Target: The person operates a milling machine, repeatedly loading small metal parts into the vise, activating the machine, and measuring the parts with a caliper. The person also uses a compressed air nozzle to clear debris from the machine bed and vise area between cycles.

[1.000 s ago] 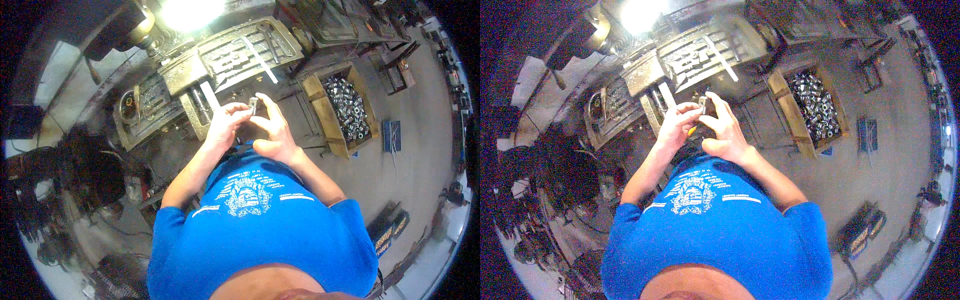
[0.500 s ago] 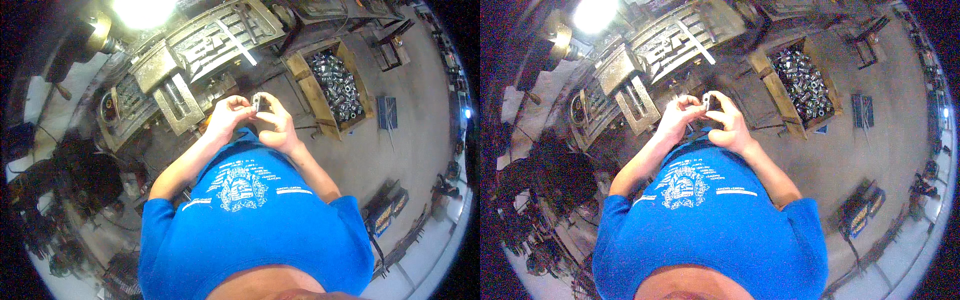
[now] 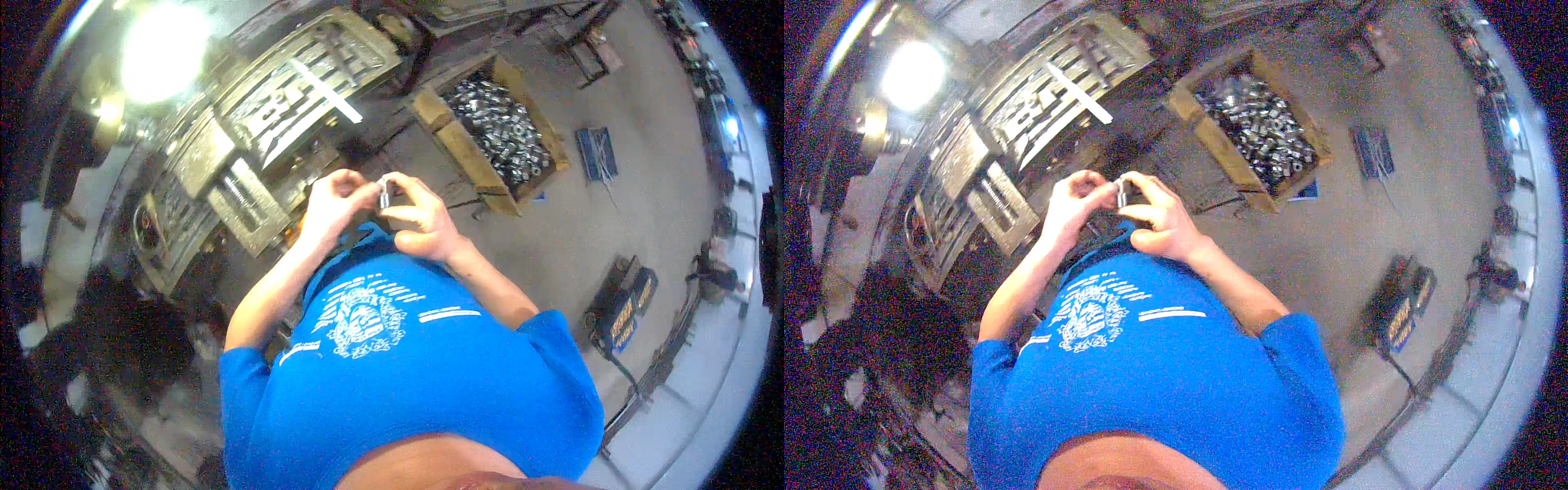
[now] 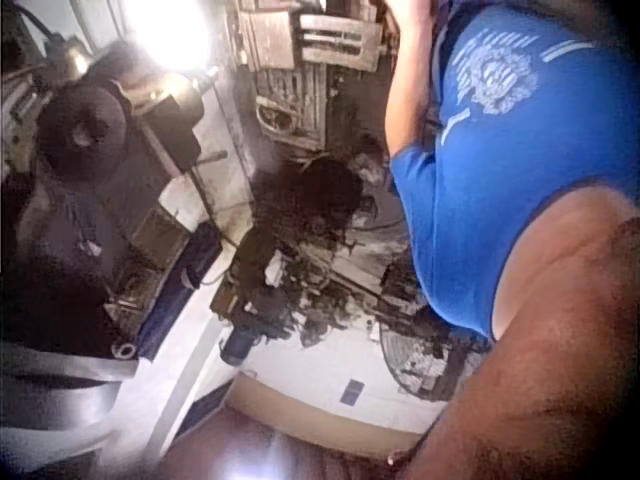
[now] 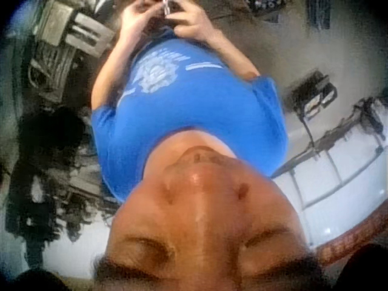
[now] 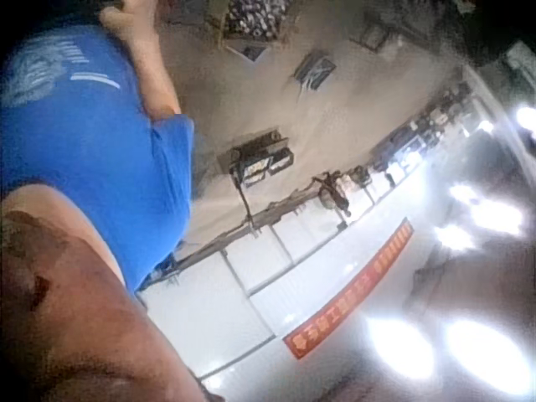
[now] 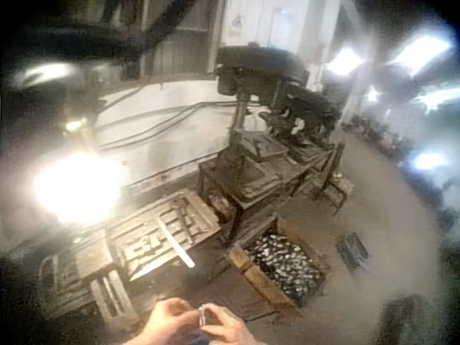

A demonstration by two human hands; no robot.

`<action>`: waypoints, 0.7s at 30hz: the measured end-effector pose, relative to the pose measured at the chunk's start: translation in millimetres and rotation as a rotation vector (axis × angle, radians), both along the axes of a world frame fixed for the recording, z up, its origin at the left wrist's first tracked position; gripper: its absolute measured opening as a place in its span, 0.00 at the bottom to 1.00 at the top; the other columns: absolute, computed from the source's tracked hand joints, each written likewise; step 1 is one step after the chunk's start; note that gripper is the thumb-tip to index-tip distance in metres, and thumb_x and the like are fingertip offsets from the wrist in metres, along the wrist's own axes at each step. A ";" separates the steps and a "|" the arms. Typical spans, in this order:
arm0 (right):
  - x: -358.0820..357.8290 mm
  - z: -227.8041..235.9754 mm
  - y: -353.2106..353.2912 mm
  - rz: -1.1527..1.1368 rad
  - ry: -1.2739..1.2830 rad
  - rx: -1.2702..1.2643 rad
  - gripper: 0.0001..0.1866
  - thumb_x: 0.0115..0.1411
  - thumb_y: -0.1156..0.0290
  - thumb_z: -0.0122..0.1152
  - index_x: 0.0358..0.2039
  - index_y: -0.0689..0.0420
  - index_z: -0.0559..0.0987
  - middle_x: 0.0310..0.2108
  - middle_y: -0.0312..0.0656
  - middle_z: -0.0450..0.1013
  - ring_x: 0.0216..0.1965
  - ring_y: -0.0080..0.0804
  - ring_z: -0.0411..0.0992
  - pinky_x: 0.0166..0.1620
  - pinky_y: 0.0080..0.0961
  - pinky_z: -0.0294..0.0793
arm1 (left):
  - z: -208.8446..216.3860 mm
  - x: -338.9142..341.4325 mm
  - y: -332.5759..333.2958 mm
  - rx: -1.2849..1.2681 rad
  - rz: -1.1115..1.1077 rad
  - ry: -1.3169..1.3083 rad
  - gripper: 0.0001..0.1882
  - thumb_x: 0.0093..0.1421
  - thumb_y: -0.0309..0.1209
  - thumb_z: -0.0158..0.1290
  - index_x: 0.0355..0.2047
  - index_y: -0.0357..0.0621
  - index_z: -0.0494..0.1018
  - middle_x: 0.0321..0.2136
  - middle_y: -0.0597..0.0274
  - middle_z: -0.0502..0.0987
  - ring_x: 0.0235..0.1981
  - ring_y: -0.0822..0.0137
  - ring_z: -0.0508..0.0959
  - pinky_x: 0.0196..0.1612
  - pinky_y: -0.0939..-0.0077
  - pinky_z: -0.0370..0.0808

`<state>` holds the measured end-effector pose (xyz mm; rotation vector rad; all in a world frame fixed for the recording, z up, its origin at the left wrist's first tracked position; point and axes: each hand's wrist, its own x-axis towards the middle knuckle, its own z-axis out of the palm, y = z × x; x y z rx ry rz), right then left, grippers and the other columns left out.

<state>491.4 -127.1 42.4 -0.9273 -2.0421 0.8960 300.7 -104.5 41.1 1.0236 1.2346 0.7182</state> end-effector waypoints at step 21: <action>70.1 -54.6 46.7 -0.176 -0.364 -0.178 0.36 0.43 0.78 0.54 0.56 0.67 0.59 0.41 0.46 0.73 0.27 0.25 0.69 0.30 0.19 0.69 | 16.1 -138.5 -155.2 0.247 0.653 -0.264 0.16 0.52 0.21 0.50 0.43 0.35 0.69 0.35 0.55 0.76 0.37 0.68 0.76 0.44 0.75 0.71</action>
